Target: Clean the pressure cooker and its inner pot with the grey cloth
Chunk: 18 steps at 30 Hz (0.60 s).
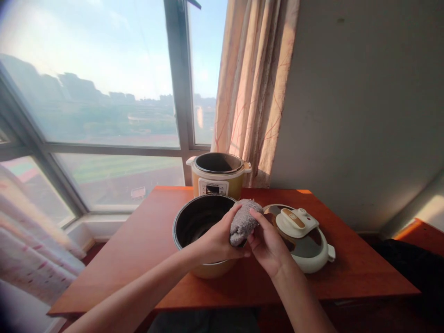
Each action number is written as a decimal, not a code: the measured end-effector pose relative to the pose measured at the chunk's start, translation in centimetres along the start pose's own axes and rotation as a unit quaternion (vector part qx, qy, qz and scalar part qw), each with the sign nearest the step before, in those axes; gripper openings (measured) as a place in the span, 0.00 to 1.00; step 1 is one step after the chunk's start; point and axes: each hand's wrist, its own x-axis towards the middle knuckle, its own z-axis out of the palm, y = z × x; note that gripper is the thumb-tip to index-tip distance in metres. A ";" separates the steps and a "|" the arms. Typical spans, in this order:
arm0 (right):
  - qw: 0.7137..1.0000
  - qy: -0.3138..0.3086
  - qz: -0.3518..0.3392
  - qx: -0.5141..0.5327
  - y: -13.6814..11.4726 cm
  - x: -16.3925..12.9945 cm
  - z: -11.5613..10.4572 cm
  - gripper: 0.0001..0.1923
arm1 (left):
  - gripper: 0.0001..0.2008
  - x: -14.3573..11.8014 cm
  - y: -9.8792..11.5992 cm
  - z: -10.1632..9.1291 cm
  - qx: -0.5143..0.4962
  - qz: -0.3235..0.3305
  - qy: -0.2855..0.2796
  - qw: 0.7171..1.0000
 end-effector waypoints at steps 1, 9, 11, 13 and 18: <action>1.000 -0.020 -0.001 -0.006 -0.2 0.2 0.6 0.13 | 0.52 0.3 -0.2 -0.1 -0.019 -0.010 0.032 0.999; 0.971 -0.134 -0.089 -0.175 -1.6 0.8 1.3 0.25 | 0.19 1.5 -1.9 -3.7 -0.353 -0.299 0.121 0.878; 0.949 -0.081 -0.148 -0.265 -0.9 1.6 -0.2 0.28 | 0.18 1.4 -2.1 -5.3 -0.335 -0.325 0.132 0.874; 0.908 -0.016 -0.209 -0.362 0.3 2.4 -2.2 0.27 | 0.16 1.2 -2.4 -6.9 -0.281 -0.332 0.132 0.891; 0.840 0.019 -0.255 -0.478 3.2 3.3 -5.1 0.26 | 0.10 1.3 -3.3 -8.4 -0.049 -0.280 0.064 0.957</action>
